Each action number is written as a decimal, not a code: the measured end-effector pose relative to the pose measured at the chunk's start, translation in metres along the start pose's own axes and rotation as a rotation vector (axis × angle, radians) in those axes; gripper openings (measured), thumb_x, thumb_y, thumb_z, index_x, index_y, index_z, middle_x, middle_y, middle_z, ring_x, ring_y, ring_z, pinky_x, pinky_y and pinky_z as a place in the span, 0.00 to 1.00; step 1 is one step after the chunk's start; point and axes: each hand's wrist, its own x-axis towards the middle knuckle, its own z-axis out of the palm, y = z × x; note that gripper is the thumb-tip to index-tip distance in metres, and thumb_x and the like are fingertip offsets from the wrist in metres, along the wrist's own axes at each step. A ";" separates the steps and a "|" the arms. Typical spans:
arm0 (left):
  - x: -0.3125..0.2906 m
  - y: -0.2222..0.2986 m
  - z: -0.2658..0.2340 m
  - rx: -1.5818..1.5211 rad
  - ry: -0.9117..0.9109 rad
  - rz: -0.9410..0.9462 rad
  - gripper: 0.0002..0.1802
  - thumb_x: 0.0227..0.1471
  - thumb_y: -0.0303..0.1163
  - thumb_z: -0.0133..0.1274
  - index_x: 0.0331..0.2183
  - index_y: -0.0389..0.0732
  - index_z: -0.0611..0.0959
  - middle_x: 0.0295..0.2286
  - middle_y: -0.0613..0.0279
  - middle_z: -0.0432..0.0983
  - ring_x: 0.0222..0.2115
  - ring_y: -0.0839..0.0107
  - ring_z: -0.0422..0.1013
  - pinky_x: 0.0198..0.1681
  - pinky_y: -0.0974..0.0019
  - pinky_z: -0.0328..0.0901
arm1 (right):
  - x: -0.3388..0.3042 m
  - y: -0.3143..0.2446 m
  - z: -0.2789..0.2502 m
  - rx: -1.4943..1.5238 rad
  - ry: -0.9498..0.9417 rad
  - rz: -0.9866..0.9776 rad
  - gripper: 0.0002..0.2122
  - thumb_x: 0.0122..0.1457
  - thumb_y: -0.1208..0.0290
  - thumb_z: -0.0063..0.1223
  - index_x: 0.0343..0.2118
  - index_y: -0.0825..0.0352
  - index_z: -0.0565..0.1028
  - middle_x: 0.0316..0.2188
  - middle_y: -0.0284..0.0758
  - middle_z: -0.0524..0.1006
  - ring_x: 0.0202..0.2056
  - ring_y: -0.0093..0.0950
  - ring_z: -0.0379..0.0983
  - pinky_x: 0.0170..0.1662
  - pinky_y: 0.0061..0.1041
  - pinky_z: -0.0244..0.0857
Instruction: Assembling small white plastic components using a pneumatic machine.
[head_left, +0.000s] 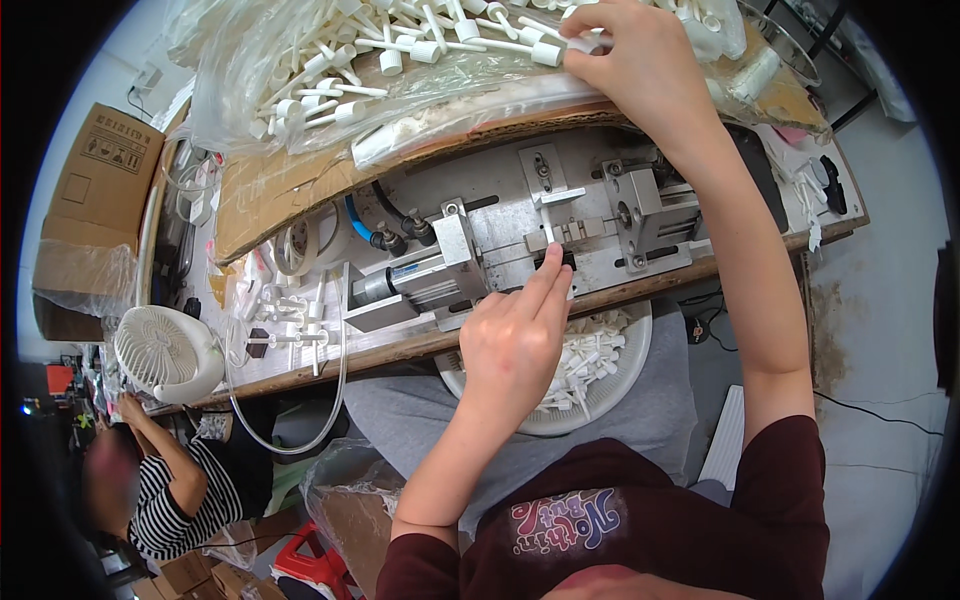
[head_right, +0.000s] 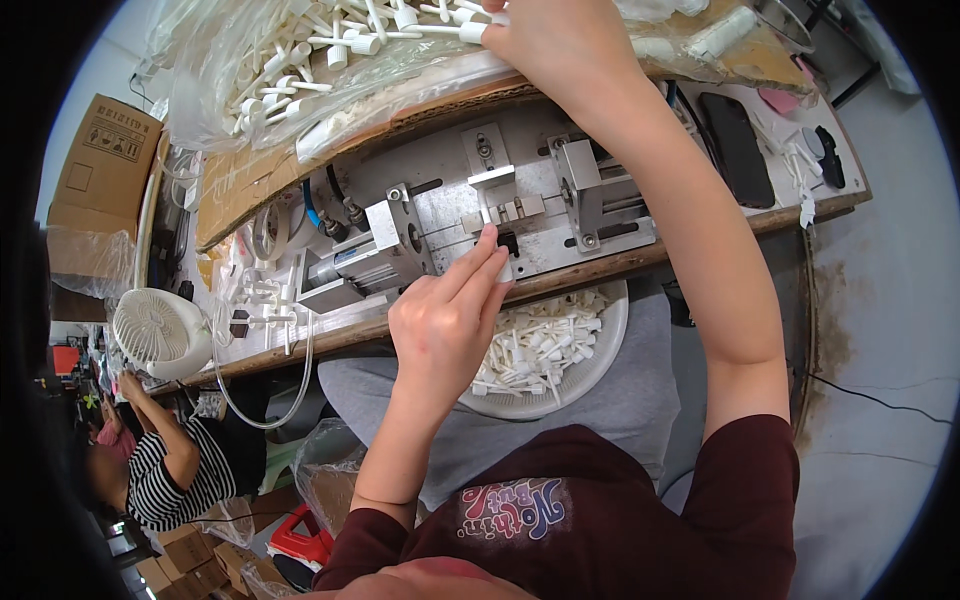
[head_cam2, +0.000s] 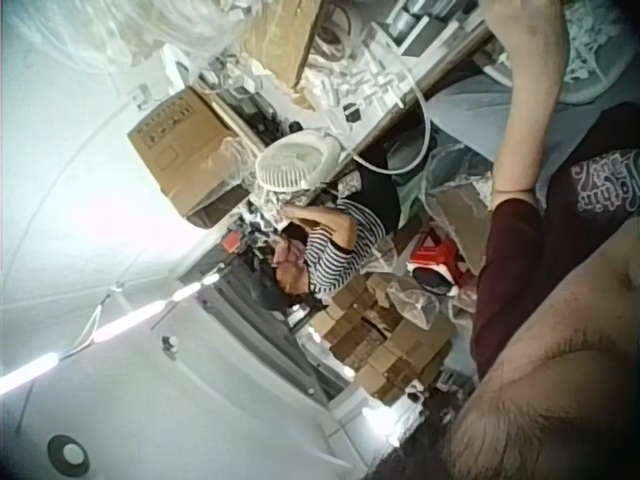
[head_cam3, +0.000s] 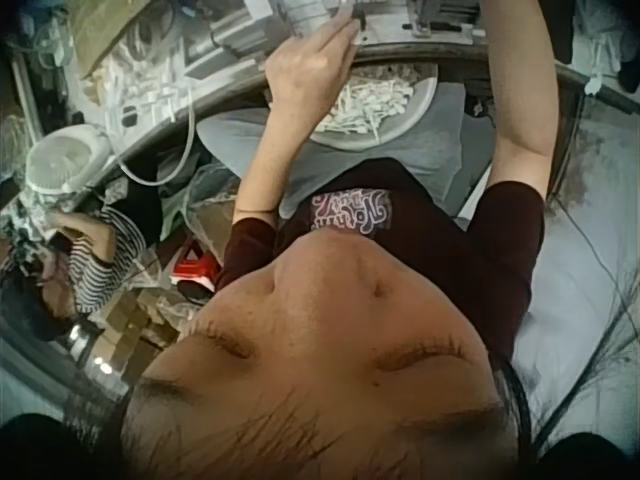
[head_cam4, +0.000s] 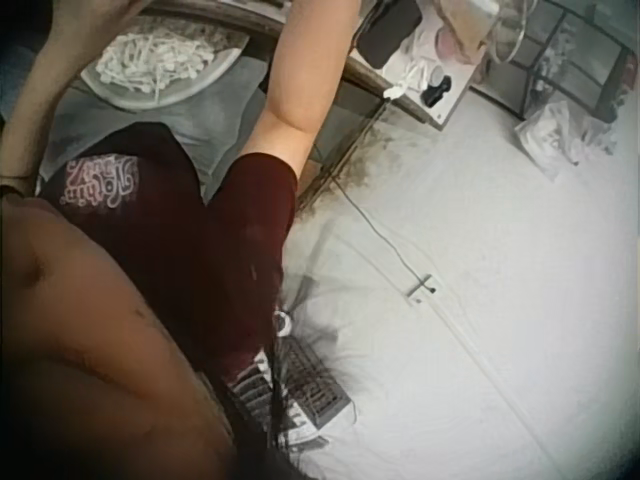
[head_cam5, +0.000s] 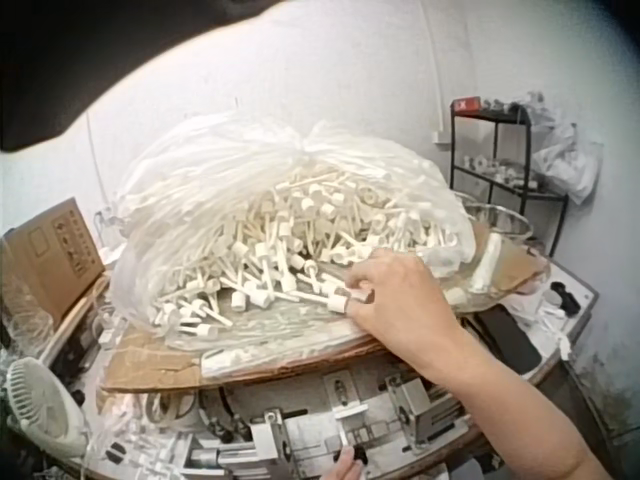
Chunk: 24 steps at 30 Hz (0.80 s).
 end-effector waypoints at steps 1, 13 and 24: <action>-0.001 0.000 0.001 0.001 0.004 -0.025 0.14 0.43 0.26 0.63 0.37 0.35 0.86 0.44 0.58 0.81 0.20 0.73 0.73 0.25 0.70 0.66 | -0.003 -0.003 -0.003 0.051 0.027 0.023 0.10 0.47 0.75 0.58 0.31 0.74 0.81 0.29 0.48 0.80 0.35 0.46 0.78 0.44 0.38 0.71; 0.003 0.000 -0.023 -1.687 0.125 -0.648 0.30 0.58 0.23 0.57 0.60 0.30 0.69 0.59 0.48 0.66 0.41 0.66 0.78 0.43 0.66 0.76 | -0.109 -0.020 -0.038 1.315 -0.490 0.385 0.12 0.53 0.81 0.63 0.41 0.73 0.81 0.36 0.39 0.83 0.35 0.21 0.79 0.40 0.18 0.73; -0.002 0.008 -0.040 -1.083 -0.007 -0.356 0.22 0.45 0.13 0.63 0.46 0.29 0.82 0.41 0.49 0.77 0.38 0.61 0.79 0.43 0.65 0.78 | -0.136 -0.025 -0.042 1.409 -0.406 0.546 0.09 0.56 0.79 0.59 0.40 0.72 0.81 0.34 0.32 0.78 0.30 0.16 0.75 0.32 0.14 0.69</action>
